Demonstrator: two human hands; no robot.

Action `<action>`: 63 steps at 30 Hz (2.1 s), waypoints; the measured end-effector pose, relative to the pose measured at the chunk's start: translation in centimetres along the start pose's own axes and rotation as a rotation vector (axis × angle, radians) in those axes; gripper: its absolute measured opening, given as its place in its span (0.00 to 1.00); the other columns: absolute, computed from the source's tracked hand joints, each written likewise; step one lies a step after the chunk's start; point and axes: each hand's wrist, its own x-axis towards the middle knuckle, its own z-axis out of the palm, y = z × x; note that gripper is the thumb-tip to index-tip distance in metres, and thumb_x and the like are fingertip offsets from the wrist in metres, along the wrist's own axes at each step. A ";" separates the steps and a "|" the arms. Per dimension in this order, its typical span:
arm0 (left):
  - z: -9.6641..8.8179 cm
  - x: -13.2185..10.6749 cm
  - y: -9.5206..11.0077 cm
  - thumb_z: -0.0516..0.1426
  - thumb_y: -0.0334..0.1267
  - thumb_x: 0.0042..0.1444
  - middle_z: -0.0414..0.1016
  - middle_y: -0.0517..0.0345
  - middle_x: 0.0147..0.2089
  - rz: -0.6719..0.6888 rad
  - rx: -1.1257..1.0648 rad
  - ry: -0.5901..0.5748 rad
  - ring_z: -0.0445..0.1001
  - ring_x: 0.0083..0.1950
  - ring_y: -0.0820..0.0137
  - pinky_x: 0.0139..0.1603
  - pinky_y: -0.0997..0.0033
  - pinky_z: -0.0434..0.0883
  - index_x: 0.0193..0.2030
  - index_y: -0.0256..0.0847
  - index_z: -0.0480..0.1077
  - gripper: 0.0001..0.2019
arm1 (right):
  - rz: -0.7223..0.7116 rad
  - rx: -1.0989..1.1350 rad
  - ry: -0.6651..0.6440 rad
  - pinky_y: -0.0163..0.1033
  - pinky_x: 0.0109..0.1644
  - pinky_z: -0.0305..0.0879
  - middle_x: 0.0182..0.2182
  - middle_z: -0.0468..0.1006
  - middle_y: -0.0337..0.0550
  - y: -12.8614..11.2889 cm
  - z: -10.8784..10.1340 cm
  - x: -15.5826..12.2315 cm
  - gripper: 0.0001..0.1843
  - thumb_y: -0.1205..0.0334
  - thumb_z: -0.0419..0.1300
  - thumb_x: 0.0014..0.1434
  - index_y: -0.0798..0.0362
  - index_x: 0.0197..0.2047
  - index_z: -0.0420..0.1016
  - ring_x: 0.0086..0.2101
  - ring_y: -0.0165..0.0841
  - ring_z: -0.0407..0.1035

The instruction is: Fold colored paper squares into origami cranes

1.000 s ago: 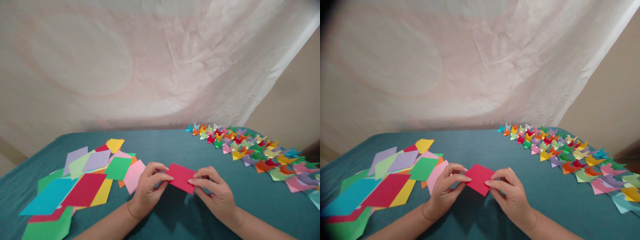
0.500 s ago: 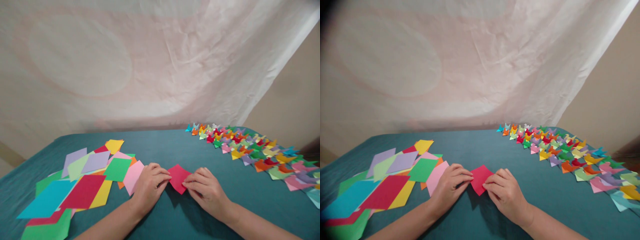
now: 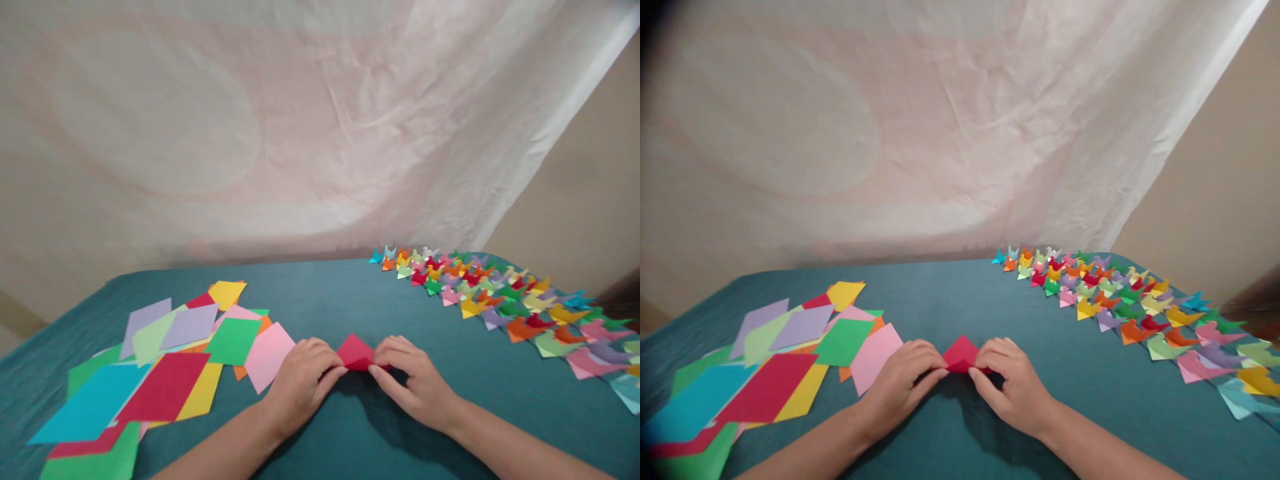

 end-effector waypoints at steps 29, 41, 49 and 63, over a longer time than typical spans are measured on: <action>-0.2 -0.6 3.2 0.48 0.52 0.61 0.47 0.48 0.69 0.099 0.240 -0.313 0.47 0.68 0.60 0.66 0.57 0.52 0.66 0.36 0.47 0.32 | 0.286 -0.166 -0.142 0.34 0.32 0.58 0.29 0.66 0.38 2.8 1.3 2.5 0.12 0.64 0.53 0.59 0.53 0.24 0.65 0.28 0.28 0.64; -0.1 -0.7 3.1 0.44 0.58 0.60 0.42 0.46 0.69 0.004 0.175 -0.402 0.43 0.69 0.58 0.67 0.56 0.49 0.67 0.34 0.44 0.36 | 0.262 -0.273 -0.068 0.36 0.34 0.62 0.29 0.67 0.40 2.6 1.0 2.3 0.09 0.61 0.55 0.58 0.53 0.27 0.67 0.30 0.31 0.65; 0.0 -0.9 3.2 0.47 0.56 0.60 0.45 0.43 0.68 0.025 0.173 -0.341 0.46 0.68 0.57 0.65 0.54 0.53 0.67 0.35 0.47 0.35 | 0.116 -0.219 -0.103 0.47 0.52 0.63 0.48 0.70 0.49 1.2 0.4 0.1 0.15 0.65 0.54 0.60 0.51 0.51 0.67 0.47 0.38 0.65; 0.3 -1.0 3.1 0.49 0.53 0.60 0.45 0.44 0.68 0.021 0.205 -0.352 0.47 0.68 0.57 0.65 0.54 0.53 0.66 0.35 0.48 0.34 | -0.089 -0.247 -0.174 0.48 0.54 0.65 0.54 0.70 0.47 2.4 0.5 -1.1 0.23 0.72 0.50 0.62 0.47 0.59 0.63 0.52 0.37 0.64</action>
